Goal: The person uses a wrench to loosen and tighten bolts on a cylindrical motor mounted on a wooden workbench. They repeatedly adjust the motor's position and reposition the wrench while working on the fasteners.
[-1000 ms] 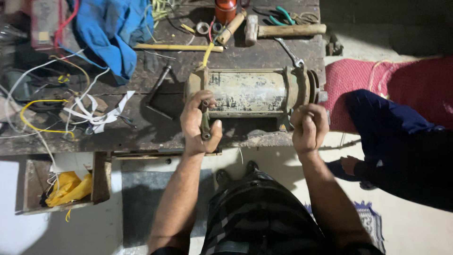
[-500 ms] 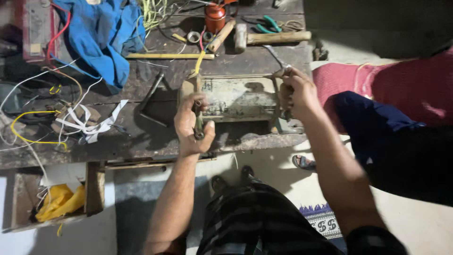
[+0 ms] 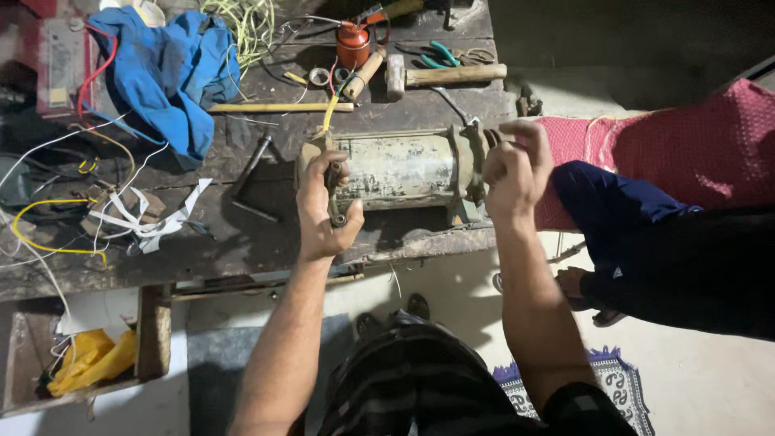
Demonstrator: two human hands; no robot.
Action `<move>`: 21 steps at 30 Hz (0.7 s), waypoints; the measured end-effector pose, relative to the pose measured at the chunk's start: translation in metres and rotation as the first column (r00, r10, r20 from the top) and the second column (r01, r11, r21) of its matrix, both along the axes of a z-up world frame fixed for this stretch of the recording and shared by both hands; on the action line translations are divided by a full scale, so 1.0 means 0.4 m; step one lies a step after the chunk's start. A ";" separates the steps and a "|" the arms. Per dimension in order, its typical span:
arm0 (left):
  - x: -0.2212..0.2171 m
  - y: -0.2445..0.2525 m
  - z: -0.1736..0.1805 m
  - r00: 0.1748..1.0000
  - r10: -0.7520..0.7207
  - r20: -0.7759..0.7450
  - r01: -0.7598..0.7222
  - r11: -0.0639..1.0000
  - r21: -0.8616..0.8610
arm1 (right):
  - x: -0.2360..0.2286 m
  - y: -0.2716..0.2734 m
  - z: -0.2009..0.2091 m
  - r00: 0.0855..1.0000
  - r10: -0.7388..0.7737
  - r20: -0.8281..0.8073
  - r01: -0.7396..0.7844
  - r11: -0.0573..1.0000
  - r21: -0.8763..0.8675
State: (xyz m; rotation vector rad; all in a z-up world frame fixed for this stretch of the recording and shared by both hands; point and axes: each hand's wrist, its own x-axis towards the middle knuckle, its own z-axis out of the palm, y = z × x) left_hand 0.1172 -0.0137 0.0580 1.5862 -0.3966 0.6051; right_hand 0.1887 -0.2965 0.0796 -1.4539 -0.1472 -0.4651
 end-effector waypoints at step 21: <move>0.002 0.019 -0.016 0.995 -0.097 -0.006 0.096 0.989 -0.113 | -0.179 0.012 -0.252 0.918 0.151 0.366 -0.271 0.915 0.301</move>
